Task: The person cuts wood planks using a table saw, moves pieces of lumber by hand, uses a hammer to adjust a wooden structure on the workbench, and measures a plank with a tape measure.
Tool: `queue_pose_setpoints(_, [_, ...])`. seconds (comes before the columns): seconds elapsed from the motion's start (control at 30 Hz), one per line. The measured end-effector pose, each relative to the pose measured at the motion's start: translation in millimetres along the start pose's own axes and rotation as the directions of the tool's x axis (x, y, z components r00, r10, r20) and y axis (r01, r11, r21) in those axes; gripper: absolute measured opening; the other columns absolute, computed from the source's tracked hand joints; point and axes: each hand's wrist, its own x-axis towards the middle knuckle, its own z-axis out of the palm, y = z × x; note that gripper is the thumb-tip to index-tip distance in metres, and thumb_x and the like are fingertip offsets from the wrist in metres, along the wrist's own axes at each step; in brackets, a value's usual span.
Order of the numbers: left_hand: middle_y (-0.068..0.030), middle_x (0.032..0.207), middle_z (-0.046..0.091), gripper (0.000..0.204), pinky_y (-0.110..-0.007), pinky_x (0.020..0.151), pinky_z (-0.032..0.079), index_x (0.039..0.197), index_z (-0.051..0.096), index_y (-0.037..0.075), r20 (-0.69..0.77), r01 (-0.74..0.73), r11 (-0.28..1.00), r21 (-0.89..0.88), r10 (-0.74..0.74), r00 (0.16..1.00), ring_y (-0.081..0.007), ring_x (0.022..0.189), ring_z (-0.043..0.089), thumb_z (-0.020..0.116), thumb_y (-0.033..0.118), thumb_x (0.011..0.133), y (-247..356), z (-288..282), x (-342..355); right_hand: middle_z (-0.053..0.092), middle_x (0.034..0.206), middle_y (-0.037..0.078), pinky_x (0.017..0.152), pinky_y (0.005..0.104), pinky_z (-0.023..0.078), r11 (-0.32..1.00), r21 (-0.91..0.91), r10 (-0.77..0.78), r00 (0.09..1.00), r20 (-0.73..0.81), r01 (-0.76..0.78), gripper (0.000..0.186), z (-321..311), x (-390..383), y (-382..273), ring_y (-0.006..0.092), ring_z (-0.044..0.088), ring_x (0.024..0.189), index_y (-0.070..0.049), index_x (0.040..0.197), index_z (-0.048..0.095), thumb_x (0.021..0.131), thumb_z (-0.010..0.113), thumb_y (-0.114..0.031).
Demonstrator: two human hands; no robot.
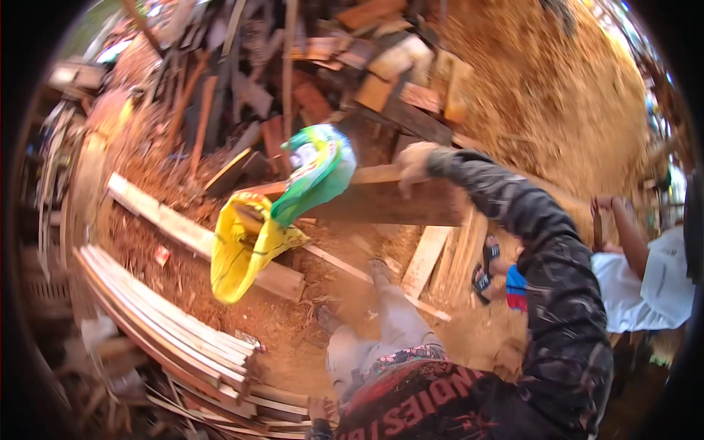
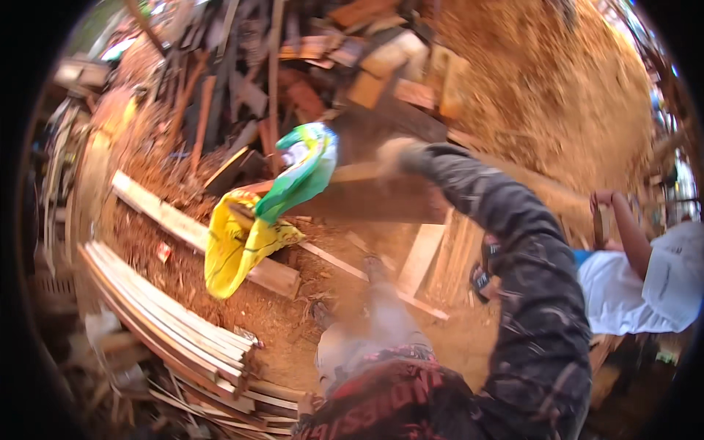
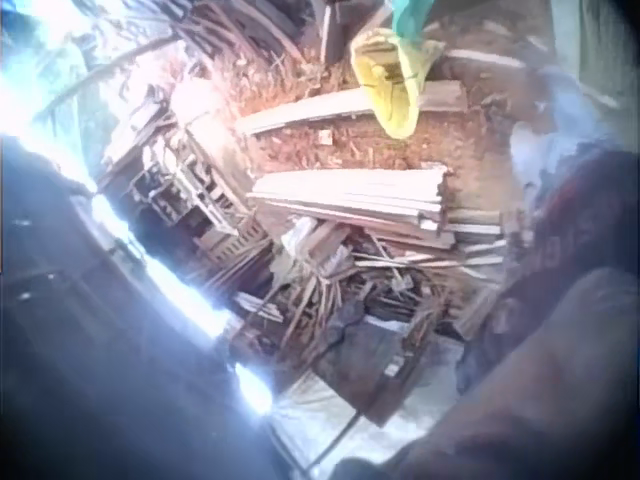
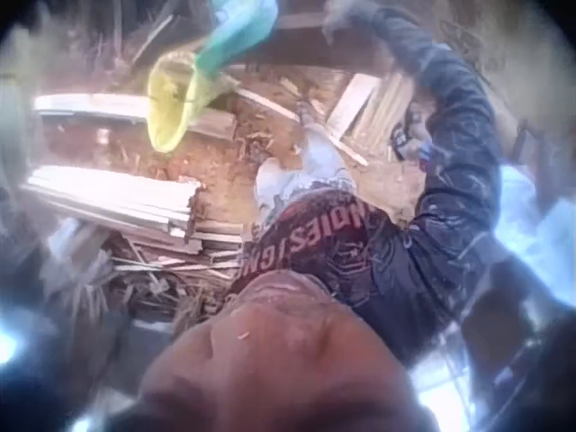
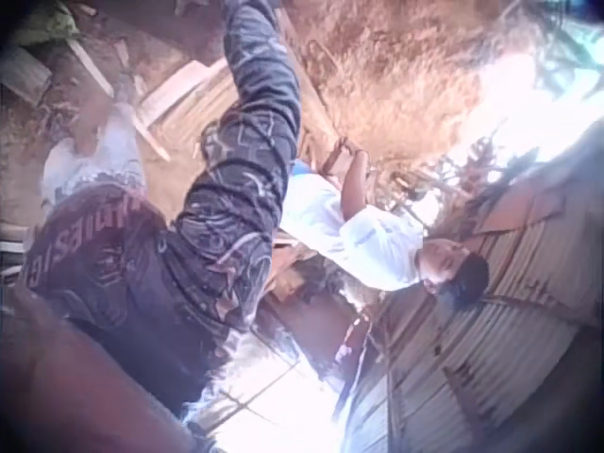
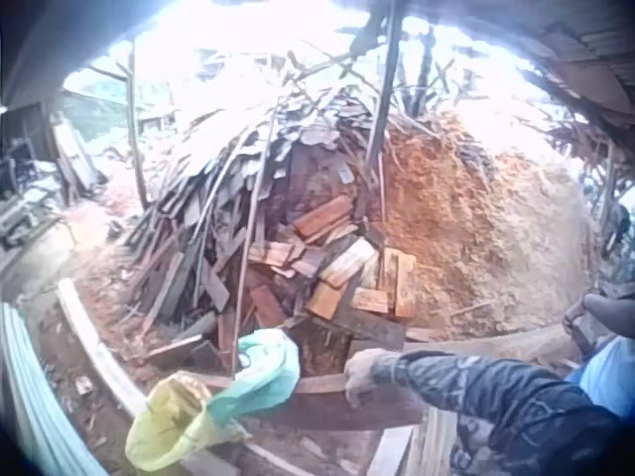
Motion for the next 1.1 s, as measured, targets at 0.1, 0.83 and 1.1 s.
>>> queue_pose_setpoints(0.1, [-0.0067,0.088,0.066,0.025,-0.035,0.05,0.049,0.104,0.06,0.01,0.029,-0.087,0.994,0.064,0.085,0.996,-0.0201,0.068,0.063,0.055,0.033,0.093,-14.2,-41.3,37.4,0.071,0.088,0.018,0.077,0.0392,0.054,0.991,-0.128,0.029,0.999,0.017,-0.027,0.055,-66.1,-65.0,-69.9,0.0322,0.069,0.086,-0.002,0.091,0.075,0.054,0.08,-0.042])
queue_pose_setpoints(0.83, [-0.0252,0.145,0.038,0.122,-0.054,0.106,0.037,0.152,0.012,0.001,0.879,0.412,0.83,-0.377,0.18,0.442,-0.043,0.129,0.044,0.045,0.088,0.073,84.7,239.1,-99.3,0.072,0.085,0.015,0.07,0.0374,0.052,0.689,-0.67,0.442,0.893,0.085,-0.277,0.067,-80.3,-412.4,-423.4,0.0267,0.069,0.078,-0.002,0.088,0.076,0.065,0.074,-0.066])
queue_pose_setpoints(1.1, [-0.0158,0.145,0.045,0.101,-0.052,0.111,0.034,0.147,0.038,0.011,0.797,0.636,0.481,-0.603,0.376,0.471,-0.039,0.128,0.048,0.039,0.085,0.079,-19.9,224.1,-211.8,0.07,0.085,0.019,0.085,0.04,0.05,0.68,-0.631,0.598,0.78,0.182,-0.374,0.069,28.5,-586.5,-404.1,0.0311,0.068,0.09,-0.004,0.092,0.075,0.064,0.073,-0.067])
